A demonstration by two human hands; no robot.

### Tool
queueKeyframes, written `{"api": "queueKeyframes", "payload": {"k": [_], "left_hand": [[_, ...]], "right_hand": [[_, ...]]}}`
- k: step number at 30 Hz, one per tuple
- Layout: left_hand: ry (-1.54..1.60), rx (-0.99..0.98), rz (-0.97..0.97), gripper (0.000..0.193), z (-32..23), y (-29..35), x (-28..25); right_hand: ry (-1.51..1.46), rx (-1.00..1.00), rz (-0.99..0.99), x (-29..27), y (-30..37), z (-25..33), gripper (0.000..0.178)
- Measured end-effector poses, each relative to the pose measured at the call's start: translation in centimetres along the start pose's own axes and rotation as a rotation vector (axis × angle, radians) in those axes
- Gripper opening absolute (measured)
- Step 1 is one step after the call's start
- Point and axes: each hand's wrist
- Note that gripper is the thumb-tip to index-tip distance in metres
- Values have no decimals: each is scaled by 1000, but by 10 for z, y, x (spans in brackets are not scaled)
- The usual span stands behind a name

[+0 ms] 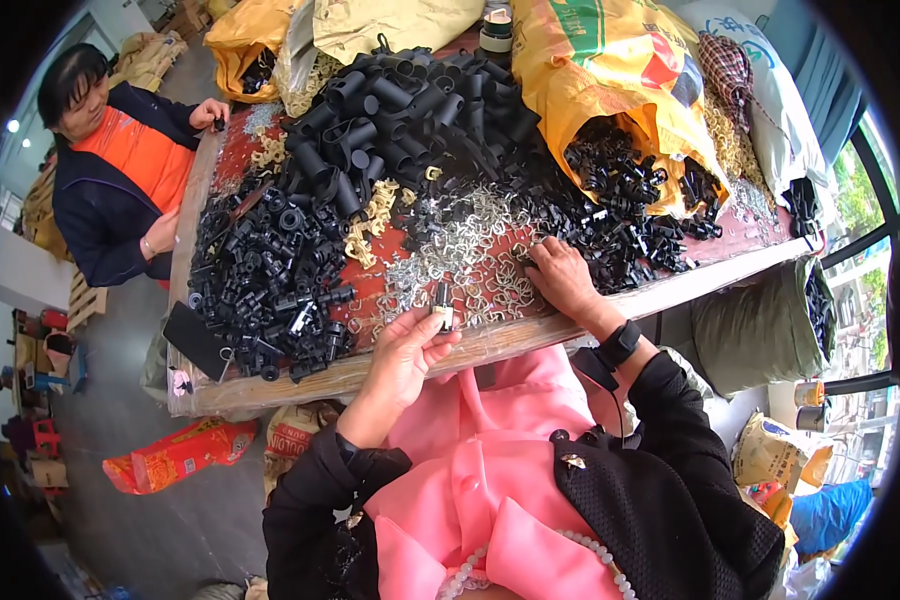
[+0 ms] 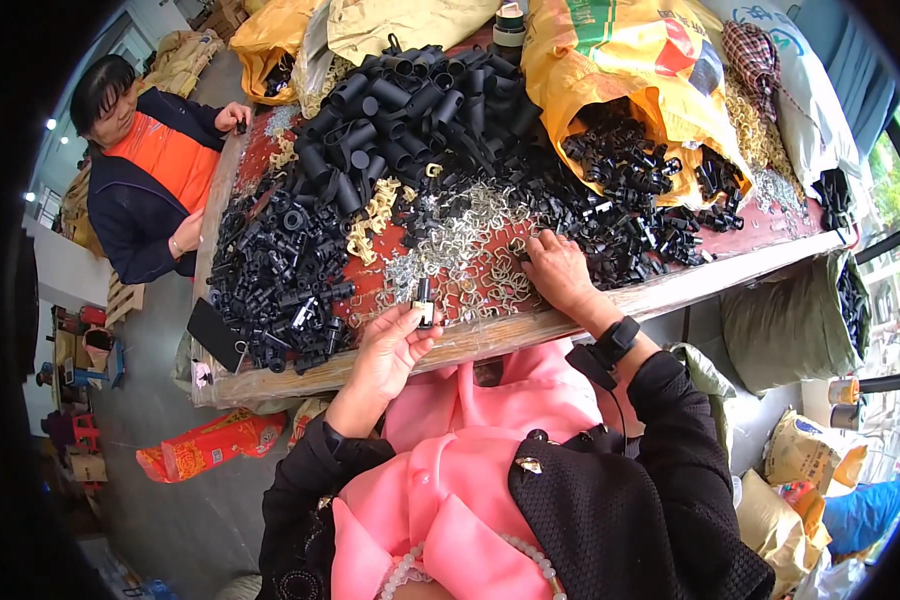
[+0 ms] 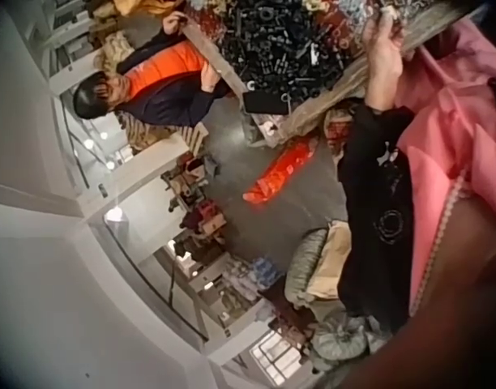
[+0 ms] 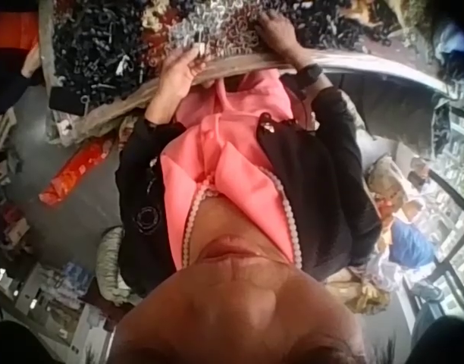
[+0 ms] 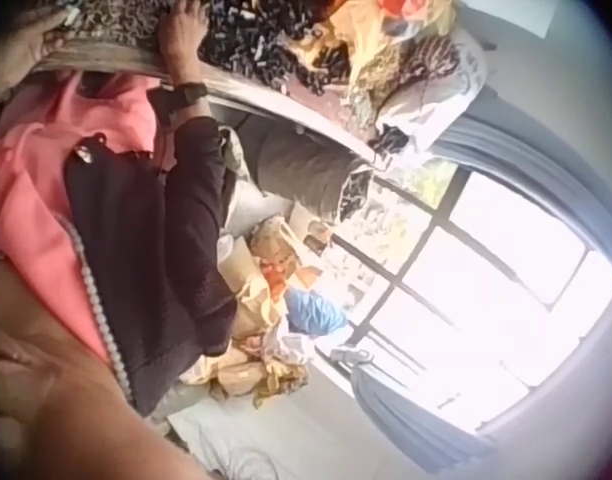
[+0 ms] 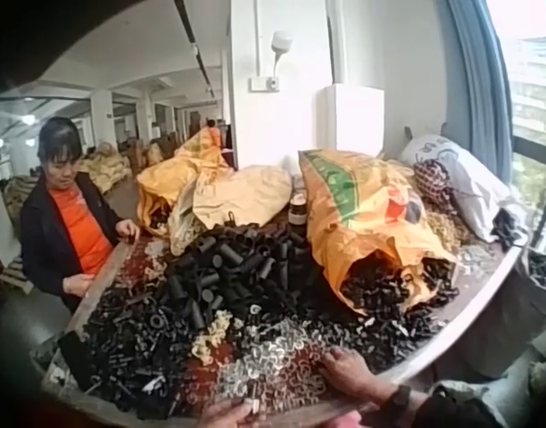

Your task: The person assembles components by hand, picking up a black plastic part and a metal clip, fitting the clip into the part, and then sliding a smaller black piece into the assembly before placing it into a bag.

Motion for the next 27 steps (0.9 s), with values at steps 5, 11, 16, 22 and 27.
{"api": "queueKeyframes", "payload": {"k": [5, 11, 16, 22, 27], "left_hand": [[3, -4, 5, 15, 1, 1, 1], [17, -8, 0, 15, 2, -1, -1], [27, -25, -3, 16, 3, -8, -3], [15, -22, -22, 18, 2, -12, -4], [-19, -1, -16, 19, 0, -11, 0]], "right_hand": [[151, -14, 135, 3, -4, 1, 19], [-60, 77, 126, 0, -8, -1, 17], [-93, -118, -14, 1, -13, -9, 18], [-40, -230, -39, -3, -20, -3, 17], [-1135, 124, 241, -31, -17, 32, 16]]}}
Point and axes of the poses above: each hand's wrist, its own y-axis away from the middle knuckle, its own x-axis out of the palm, z = x × y
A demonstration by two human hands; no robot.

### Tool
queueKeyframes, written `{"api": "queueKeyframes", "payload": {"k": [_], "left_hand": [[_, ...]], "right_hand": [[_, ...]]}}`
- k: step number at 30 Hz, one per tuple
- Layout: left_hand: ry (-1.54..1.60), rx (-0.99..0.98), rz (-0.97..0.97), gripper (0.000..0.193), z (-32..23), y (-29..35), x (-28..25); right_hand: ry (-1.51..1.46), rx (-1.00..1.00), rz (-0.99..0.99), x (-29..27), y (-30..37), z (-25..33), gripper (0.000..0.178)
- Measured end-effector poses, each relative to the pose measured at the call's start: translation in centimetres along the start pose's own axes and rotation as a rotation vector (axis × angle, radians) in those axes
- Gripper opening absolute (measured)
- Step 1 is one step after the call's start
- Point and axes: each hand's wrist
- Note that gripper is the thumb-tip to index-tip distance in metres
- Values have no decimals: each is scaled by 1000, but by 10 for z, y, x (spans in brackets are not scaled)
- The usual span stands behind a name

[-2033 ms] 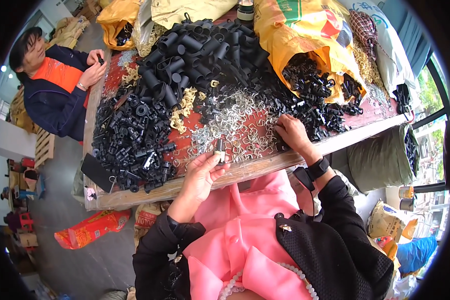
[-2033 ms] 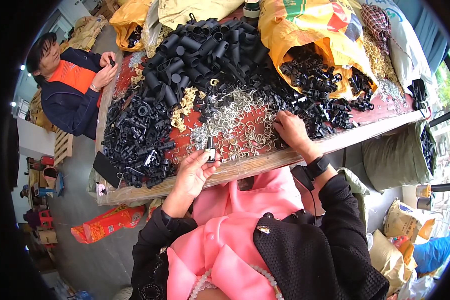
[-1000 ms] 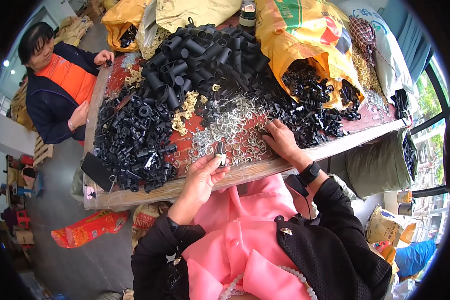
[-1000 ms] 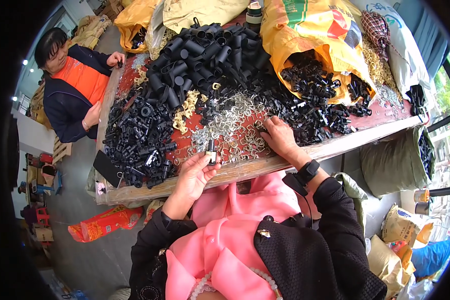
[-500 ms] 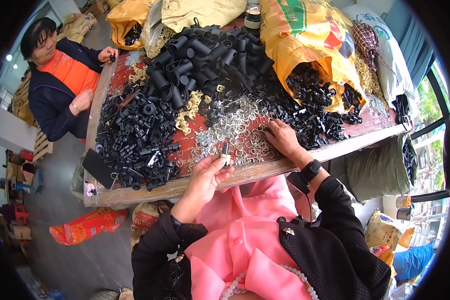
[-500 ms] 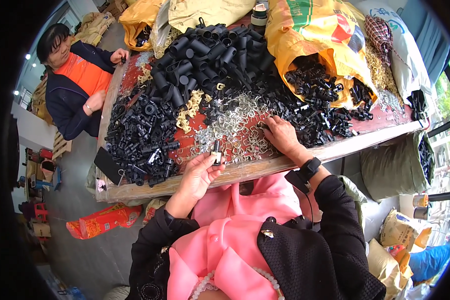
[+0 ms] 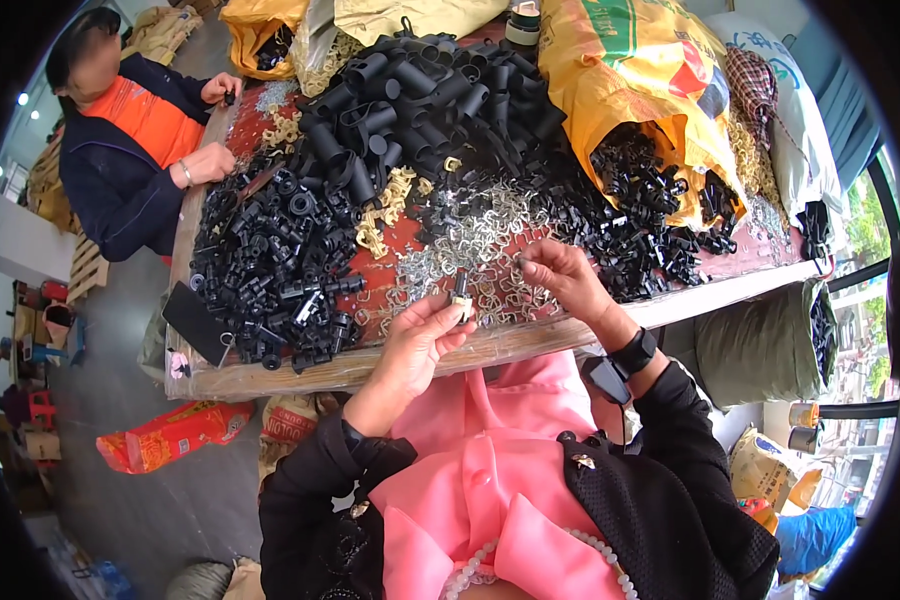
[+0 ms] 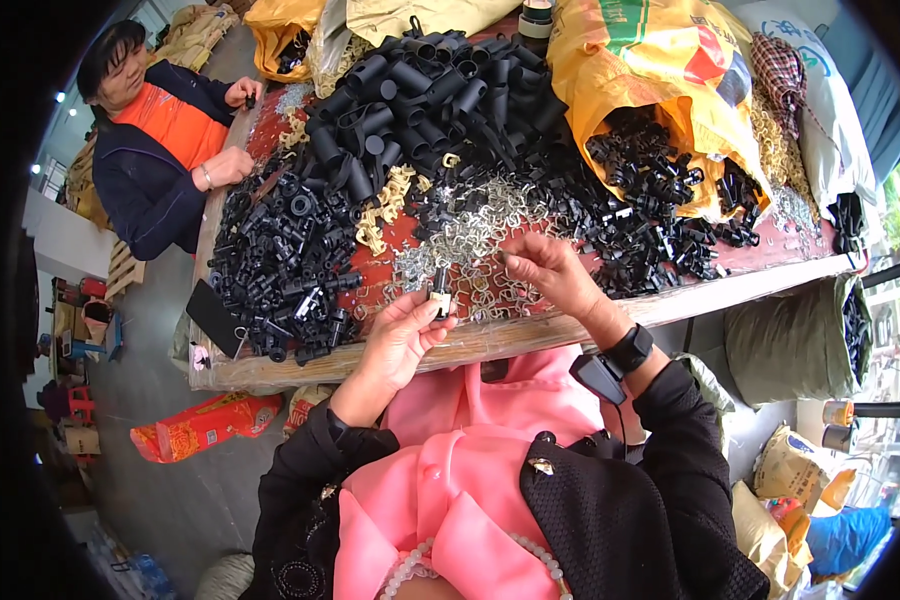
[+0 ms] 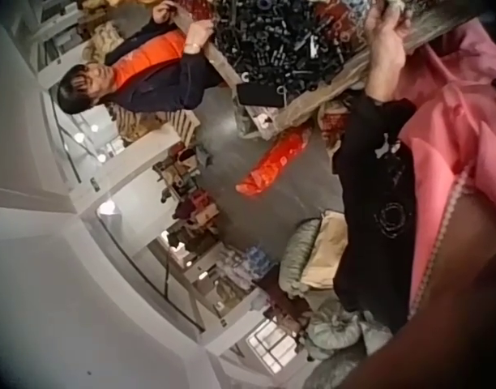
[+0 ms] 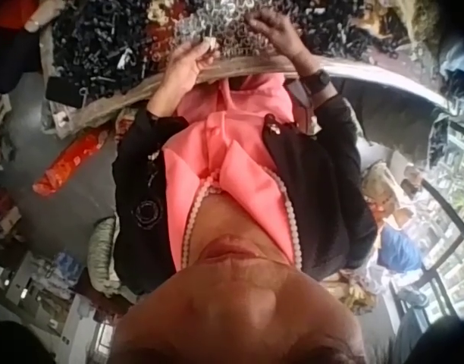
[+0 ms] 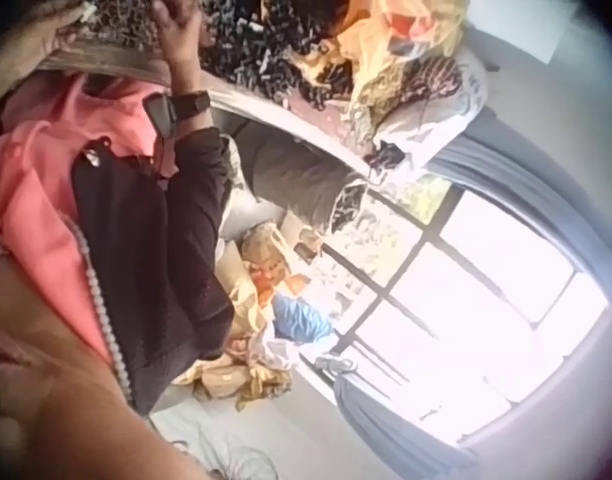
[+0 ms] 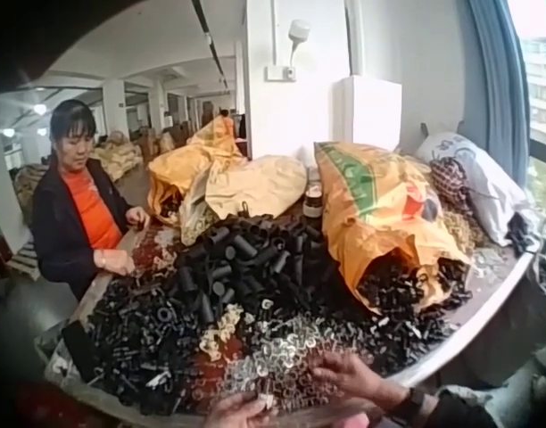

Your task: The person assembles components by hand, picking up a black plastic part and a metal clip, fitting the clip into the part, and then sliding a smaller black piece into the assembly before placing it into a bag.

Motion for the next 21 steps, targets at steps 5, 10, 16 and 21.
{"api": "queueKeyframes", "payload": {"k": [5, 10, 16, 21], "left_hand": [[7, 29, 8, 21, -2, 7, 9], [22, 24, 47, 23, 0, 13, 13], [31, 20, 108, 23, -1, 21, 18], [12, 36, 84, 23, -3, 25, 21]], "right_hand": [[-375, 107, 100, 16, 11, 28, 14], [-446, 12, 214, 29, 18, 38, 14], [-239, -90, 219, 38, 25, 54, 19], [-77, -166, 81, 44, 28, 58, 24]]}}
Point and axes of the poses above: each hand's wrist, its own y-axis away from the middle knuckle, its own x-axis out of the palm, z = x × y
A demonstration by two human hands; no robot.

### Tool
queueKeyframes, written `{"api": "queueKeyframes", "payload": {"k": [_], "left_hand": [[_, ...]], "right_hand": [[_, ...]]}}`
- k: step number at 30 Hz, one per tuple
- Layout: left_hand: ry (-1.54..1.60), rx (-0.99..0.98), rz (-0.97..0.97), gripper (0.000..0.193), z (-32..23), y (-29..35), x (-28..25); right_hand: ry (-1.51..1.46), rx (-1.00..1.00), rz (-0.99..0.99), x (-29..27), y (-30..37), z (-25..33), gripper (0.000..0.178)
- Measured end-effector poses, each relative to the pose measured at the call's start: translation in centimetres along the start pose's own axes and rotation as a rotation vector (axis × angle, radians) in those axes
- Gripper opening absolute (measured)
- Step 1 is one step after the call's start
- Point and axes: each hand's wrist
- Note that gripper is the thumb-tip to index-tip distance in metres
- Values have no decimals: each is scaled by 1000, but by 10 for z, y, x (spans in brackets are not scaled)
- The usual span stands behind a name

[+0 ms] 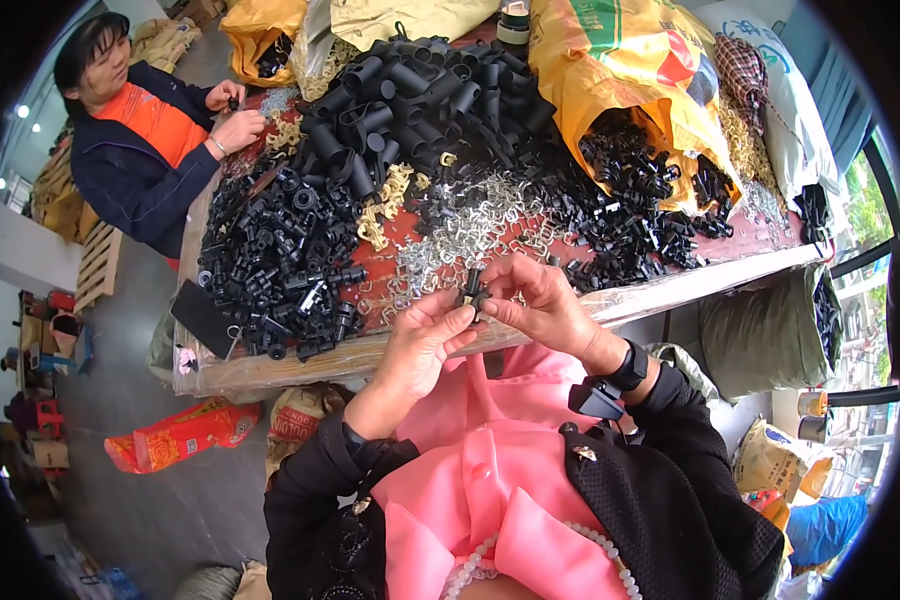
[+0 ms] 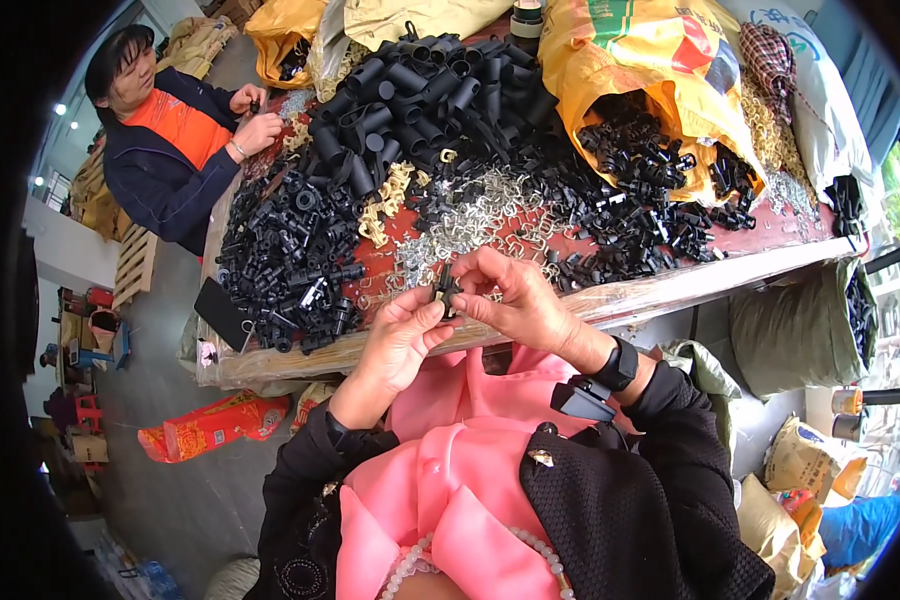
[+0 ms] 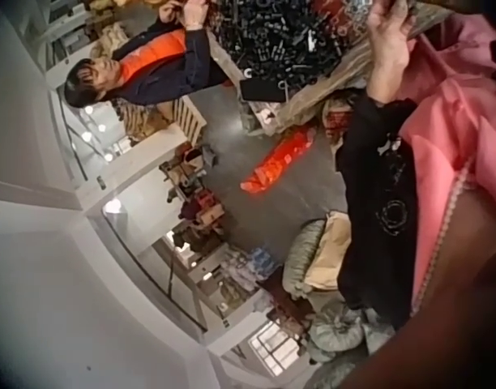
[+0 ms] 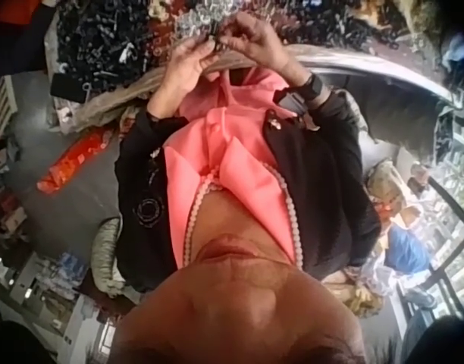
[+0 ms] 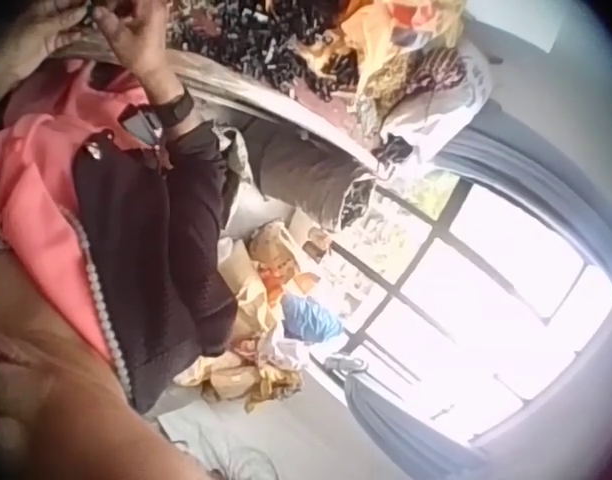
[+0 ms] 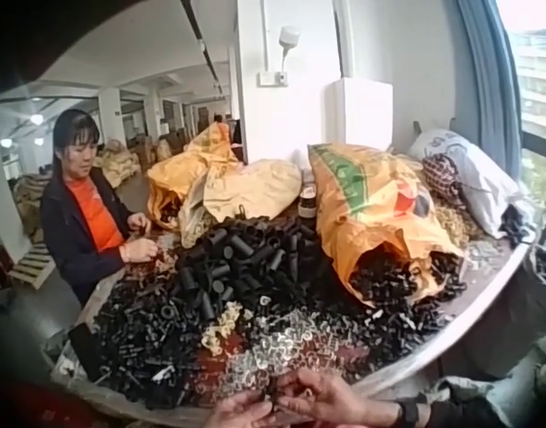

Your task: The person assembles components by hand, picking up a black plastic part and a metal clip, fitting the clip into the part, and then sliding a smaller black piece into the assembly before placing it into a bag.

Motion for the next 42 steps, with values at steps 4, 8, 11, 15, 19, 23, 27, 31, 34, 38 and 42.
{"api": "queueKeyframes", "payload": {"k": [4, 8, 11, 15, 19, 23, 27, 31, 34, 38, 42], "left_hand": [[0, -4, -2, 24, 0, 2, 2], [7, -9, 4, 25, 0, 3, 2], [7, -14, 2, 25, 0, 3, 1], [3, -26, -2, 25, 1, -1, -1], [9, -24, -16, 24, 0, -3, 0], [8, -17, -7, 23, -1, -4, 2], [24, 16, 7, 21, 0, -3, 4], [40, 45, 42, 22, 3, -2, 1], [34, -35, 24, 23, 3, -1, -1], [42, -62, 137, 24, 0, 3, 3], [10, -111, 171, 25, -2, 5, 5]], "right_hand": [[90, -69, -62, 4, 0, 3, 24], [136, -131, -85, 6, 0, 0, 22], [195, -178, -72, 4, -2, -1, 21], [334, -246, -51, -1, -5, 4, 19], [370, -238, -70, -2, -5, 9, 15], [355, -162, -62, 0, -2, 7, 13], [351, -196, -118, 12, 1, 6, 15], [378, -261, -175, 16, 1, 2, 18], [391, -265, -182, 13, 1, -3, 22], [582, -550, -166, 5, 0, -4, 29], [742, -520, -133, 5, 6, -8, 31]]}}
Point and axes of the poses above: each hand's wrist, its own y-axis away from the middle knuckle, its own x-axis out of the palm, z = x × y
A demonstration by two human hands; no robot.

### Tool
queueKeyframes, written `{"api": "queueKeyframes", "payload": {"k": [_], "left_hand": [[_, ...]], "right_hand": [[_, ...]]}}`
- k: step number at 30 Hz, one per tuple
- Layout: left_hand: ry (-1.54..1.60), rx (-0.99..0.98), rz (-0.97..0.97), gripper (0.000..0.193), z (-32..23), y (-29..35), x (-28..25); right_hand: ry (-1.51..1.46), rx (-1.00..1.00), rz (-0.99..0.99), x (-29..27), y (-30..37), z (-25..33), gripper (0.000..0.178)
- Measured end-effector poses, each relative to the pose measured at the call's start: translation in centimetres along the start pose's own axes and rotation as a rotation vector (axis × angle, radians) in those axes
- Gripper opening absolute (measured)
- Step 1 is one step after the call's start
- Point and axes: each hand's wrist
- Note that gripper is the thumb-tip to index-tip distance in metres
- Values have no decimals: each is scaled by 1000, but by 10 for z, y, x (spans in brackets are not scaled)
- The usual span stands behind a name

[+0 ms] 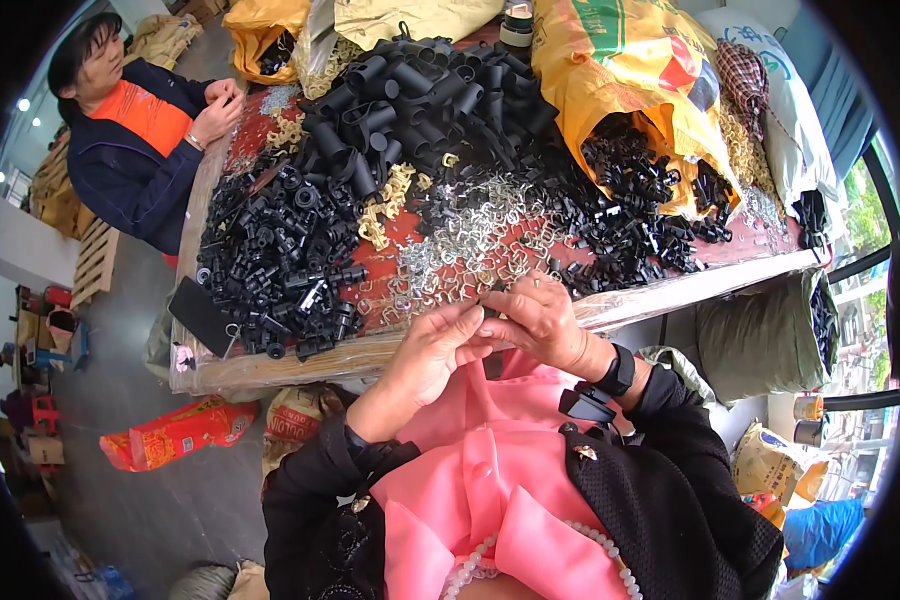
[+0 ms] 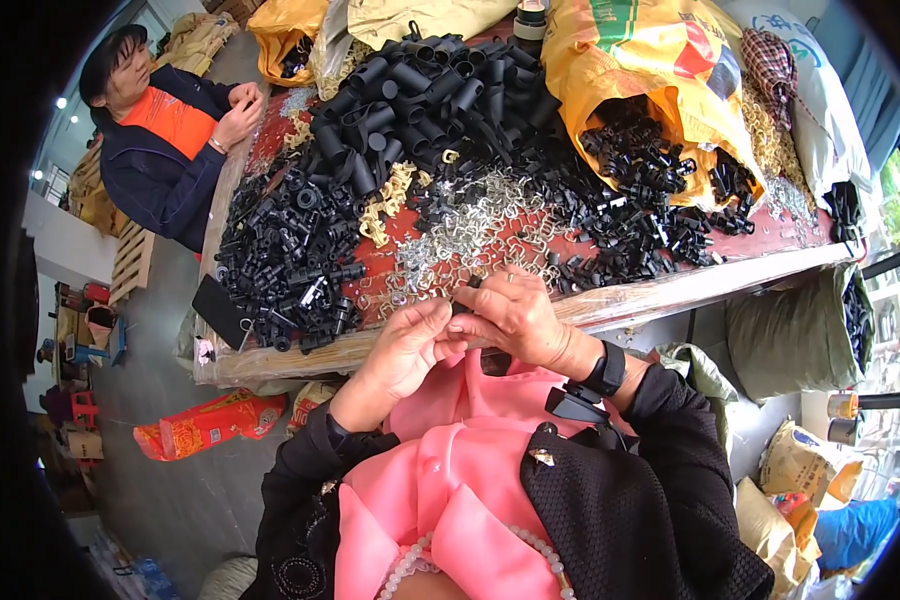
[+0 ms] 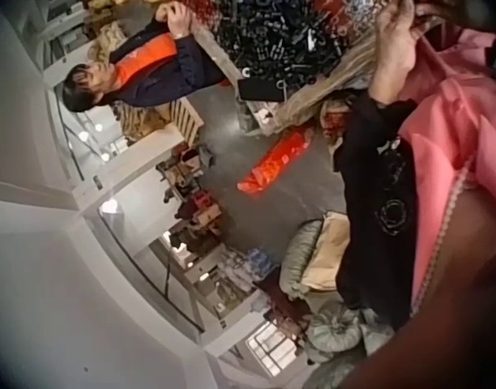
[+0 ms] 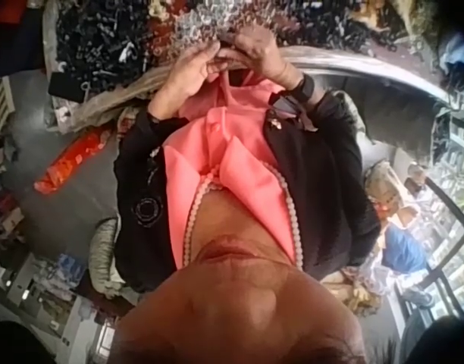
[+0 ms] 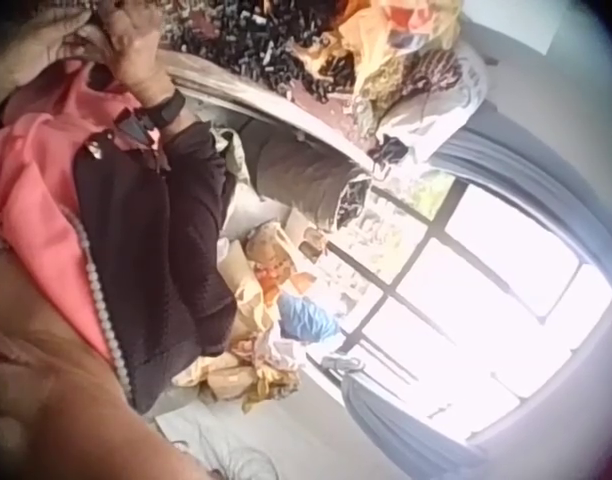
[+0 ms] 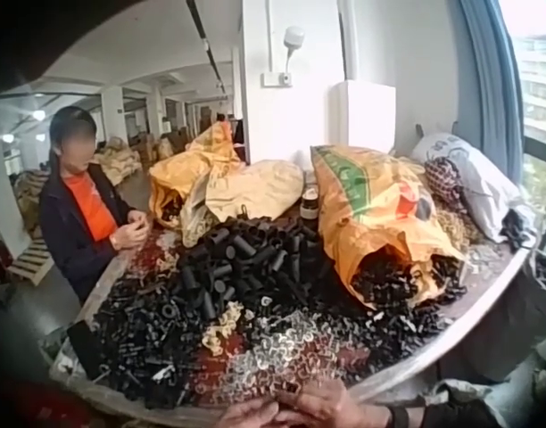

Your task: The person assembles components by hand, picking up a black plastic part and a metal clip, fitting the clip into the part, and then sliding a smaller black piece into the assembly before placing it into a bag.

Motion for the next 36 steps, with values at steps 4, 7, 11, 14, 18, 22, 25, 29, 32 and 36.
{"api": "queueKeyframes", "payload": {"k": [4, 7, 11, 14, 18, 22, 25, 29, 32, 36], "left_hand": [[-39, -19, -110, 22, 4, -3, 2], [-14, -10, -145, 24, 8, -6, -2], [-80, 17, -139, 27, 3, -11, -11], [-154, 67, -120, 28, -6, -16, -26], [-222, 146, -108, 30, -6, -23, -51], [-204, 155, -141, 31, -5, -30, -60], [-192, 142, -198, 31, -4, -26, -62], [-166, 129, -181, 31, -6, -24, -60], [-129, 152, -196, 32, -6, -18, -56], [-134, 159, -197, 33, -7, -15, -52]], "right_hand": [[0, -76, -46, 9, 6, -4, 33], [-4, -56, -2, 13, 5, -5, 34], [-124, 6, 34, 15, -2, -9, 31], [-28, 90, 15, 11, -15, -30, 26], [124, 383, -118, -1, -47, -105, 17], [189, 635, -94, 14, -56, -201, 25], [226, 639, 24, 35, -72, -206, 36], [277, 651, 54, 45, -76, -196, 47], [233, 705, -7, 33, -72, -189, 52], [100, 840, -103, -8, -54, -182, 56]]}}
Point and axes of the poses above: each hand's wrist, its own y-axis away from the middle knuckle, its own x-axis out of the palm, z = x × y
